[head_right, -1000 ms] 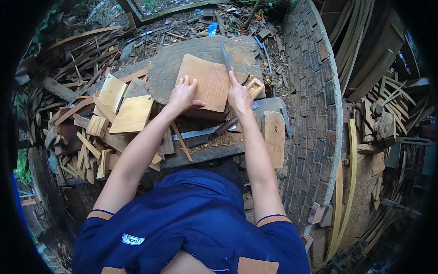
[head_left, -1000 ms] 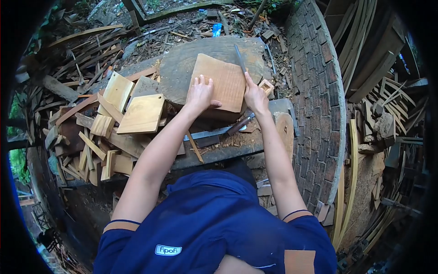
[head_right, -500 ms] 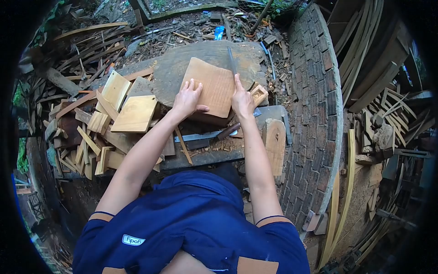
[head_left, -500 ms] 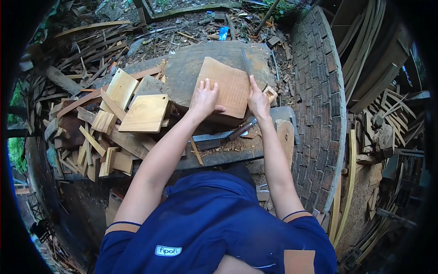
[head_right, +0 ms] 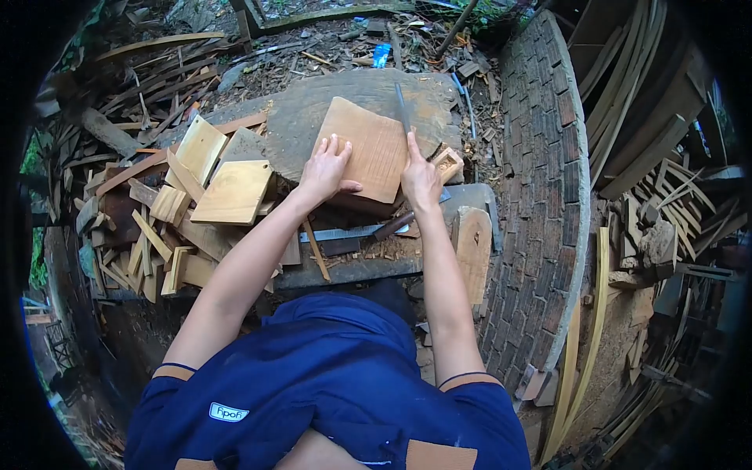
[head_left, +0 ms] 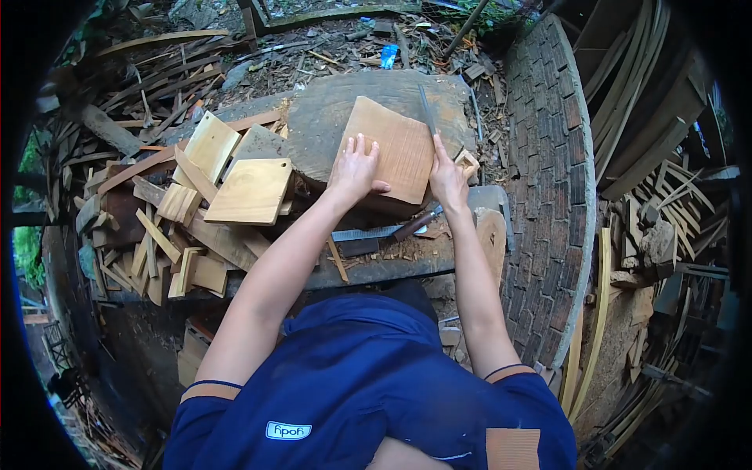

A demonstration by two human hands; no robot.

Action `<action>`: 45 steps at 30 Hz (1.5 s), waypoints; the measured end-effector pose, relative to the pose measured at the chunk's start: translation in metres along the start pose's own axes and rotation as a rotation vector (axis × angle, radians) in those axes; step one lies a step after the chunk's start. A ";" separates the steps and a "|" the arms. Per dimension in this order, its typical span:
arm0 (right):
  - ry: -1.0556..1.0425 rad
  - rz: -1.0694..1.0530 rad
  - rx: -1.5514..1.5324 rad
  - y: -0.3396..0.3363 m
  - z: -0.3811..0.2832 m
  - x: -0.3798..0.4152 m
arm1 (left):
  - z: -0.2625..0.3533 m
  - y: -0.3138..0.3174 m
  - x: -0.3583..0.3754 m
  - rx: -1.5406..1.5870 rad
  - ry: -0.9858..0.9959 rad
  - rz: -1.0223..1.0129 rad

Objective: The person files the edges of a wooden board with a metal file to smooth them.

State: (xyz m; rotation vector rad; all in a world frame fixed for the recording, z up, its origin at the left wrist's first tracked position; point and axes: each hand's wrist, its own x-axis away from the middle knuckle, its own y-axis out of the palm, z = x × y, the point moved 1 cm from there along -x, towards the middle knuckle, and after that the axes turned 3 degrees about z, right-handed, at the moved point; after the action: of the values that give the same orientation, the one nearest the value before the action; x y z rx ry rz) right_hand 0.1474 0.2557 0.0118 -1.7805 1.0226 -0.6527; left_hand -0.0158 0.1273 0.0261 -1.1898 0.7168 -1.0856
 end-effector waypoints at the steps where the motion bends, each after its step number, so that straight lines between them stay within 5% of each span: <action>1: 0.022 -0.039 -0.004 -0.003 -0.002 0.012 | 0.000 0.001 0.000 0.003 -0.002 0.000; 11: 0.088 -0.032 -0.061 0.004 0.009 -0.025 | -0.001 0.002 0.002 0.027 0.009 0.016; 16: 0.111 -0.076 -0.096 0.002 0.024 0.018 | -0.003 0.006 0.003 0.037 0.012 0.017; 20: 0.087 0.087 -0.285 -0.009 0.017 0.038 | 0.001 0.003 0.001 0.028 0.013 0.025; 23: -0.049 0.011 -0.080 -0.009 0.007 0.032 | 0.000 0.000 0.002 0.014 0.013 0.011; 26: 0.037 -0.059 -0.080 -0.013 0.007 0.007 | 0.000 0.001 0.004 0.020 0.010 0.003; 37: -0.041 -0.038 -0.057 -0.012 -0.004 0.078 | 0.000 0.004 0.002 0.036 -0.014 0.011; 45: -0.041 0.046 -0.056 -0.007 -0.002 0.022 | -0.004 0.009 0.003 0.035 0.016 0.042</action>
State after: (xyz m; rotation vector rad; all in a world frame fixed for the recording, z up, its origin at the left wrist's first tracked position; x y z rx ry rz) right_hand 0.1589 0.2372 0.0187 -1.8066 1.0598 -0.5622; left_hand -0.0155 0.1231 0.0171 -1.1328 0.7295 -1.0697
